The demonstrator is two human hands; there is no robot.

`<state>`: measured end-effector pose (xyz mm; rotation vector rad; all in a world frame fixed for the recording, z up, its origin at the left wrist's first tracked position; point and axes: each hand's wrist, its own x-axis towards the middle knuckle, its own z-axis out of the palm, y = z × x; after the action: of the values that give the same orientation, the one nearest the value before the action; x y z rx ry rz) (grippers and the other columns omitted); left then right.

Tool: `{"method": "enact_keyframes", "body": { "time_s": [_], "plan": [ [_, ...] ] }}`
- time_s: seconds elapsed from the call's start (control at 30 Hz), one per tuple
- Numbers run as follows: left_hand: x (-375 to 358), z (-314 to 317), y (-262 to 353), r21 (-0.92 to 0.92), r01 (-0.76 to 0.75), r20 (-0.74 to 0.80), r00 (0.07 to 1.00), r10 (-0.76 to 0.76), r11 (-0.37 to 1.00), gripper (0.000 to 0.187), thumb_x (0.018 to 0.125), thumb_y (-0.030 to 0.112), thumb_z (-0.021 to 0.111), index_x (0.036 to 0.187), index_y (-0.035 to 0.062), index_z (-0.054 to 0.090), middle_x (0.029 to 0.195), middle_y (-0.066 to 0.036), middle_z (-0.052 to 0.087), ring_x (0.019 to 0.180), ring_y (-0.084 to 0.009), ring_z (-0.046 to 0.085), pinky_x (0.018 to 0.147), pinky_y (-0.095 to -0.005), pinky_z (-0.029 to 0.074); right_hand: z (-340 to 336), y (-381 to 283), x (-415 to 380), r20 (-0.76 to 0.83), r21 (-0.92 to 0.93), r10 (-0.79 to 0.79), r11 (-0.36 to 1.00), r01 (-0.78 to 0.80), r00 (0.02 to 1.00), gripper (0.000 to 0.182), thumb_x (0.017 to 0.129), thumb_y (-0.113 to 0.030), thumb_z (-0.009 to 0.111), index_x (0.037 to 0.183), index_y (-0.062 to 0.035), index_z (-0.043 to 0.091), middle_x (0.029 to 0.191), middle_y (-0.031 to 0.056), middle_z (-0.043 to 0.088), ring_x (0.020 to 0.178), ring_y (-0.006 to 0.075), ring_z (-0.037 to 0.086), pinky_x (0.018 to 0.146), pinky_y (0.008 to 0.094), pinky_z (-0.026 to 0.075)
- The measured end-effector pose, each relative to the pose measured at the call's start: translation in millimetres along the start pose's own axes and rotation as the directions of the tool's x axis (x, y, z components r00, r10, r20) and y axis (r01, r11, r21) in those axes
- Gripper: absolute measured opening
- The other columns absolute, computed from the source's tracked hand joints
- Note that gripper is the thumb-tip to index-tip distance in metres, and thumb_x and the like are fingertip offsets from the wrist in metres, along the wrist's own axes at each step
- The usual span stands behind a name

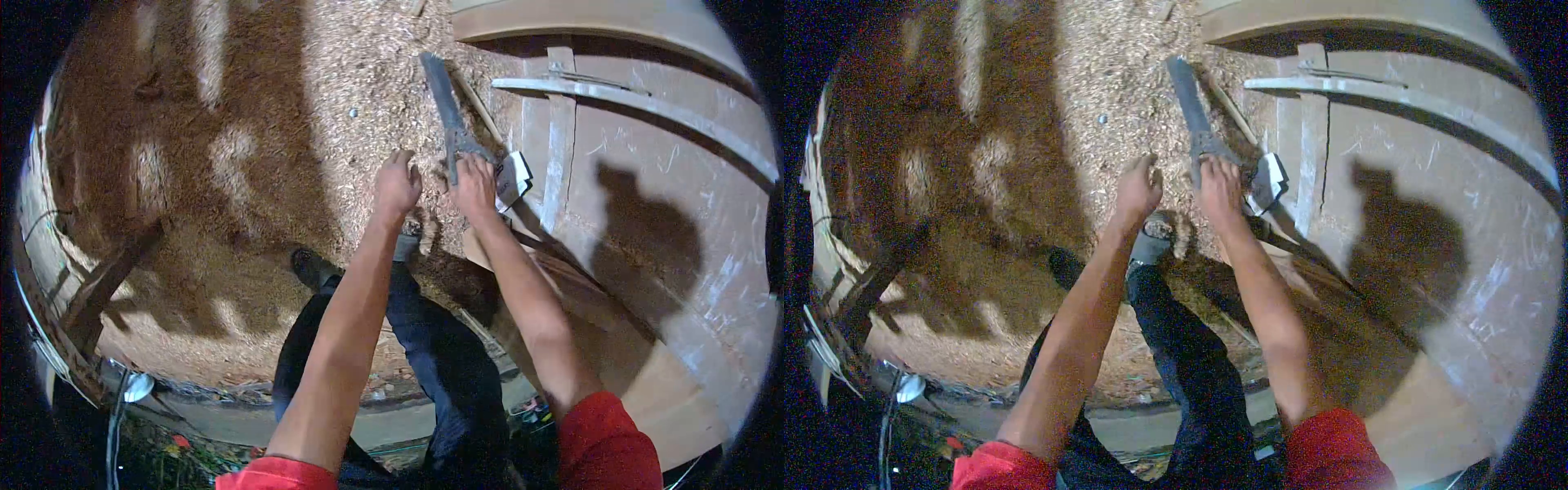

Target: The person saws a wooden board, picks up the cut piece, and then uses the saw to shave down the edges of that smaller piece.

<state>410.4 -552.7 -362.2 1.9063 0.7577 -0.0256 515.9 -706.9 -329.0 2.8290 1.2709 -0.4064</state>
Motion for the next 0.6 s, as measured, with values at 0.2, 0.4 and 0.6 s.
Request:
{"method": "enact_keyframes", "body": {
  "time_s": [0.2, 0.4, 0.6],
  "plan": [
    [88, 87, -6, -0.057, -0.184, 0.101, 0.977, 0.189, 0.981, 0.048, 0.083, 0.009, 0.055, 0.130, -0.0017, 0.050, 0.129, -0.028, 0.052, 0.115, -0.0446, 0.053, 0.100, -0.0462, 0.043, 75, 103, 59, -0.165, -0.215, -0.099, 0.975, 0.062, 0.981, 0.028, 0.088, -0.009, 0.049, 0.109, 0.0043, 0.060, 0.118, 0.0194, 0.064, 0.116, 0.0327, 0.057, 0.101, 0.0438, 0.041],
    [162, 150, -18, -0.425, -0.134, -0.072, 0.991, 0.114, 0.895, 0.061, 0.073, -0.002, 0.049, 0.134, -0.0033, 0.046, 0.113, -0.027, 0.059, 0.108, -0.0431, 0.056, 0.097, -0.0445, 0.044, 94, 123, 107, -0.143, -0.157, -0.102, 0.984, 0.079, 0.985, 0.032, 0.088, -0.010, 0.049, 0.116, 0.0004, 0.059, 0.117, 0.0182, 0.064, 0.111, 0.0312, 0.059, 0.098, 0.0410, 0.044],
    [155, 130, -7, -0.242, -0.218, 0.016, 0.973, 0.228, 0.946, 0.053, 0.079, 0.001, 0.052, 0.132, -0.0006, 0.051, 0.128, -0.022, 0.058, 0.119, -0.0335, 0.057, 0.102, -0.0382, 0.043, 97, 132, 114, -0.322, -0.041, -0.145, 0.989, 0.139, 0.936, 0.027, 0.082, -0.001, 0.053, 0.109, -0.0021, 0.054, 0.108, 0.0173, 0.063, 0.104, 0.0351, 0.058, 0.091, 0.0448, 0.046]
  ]
}}
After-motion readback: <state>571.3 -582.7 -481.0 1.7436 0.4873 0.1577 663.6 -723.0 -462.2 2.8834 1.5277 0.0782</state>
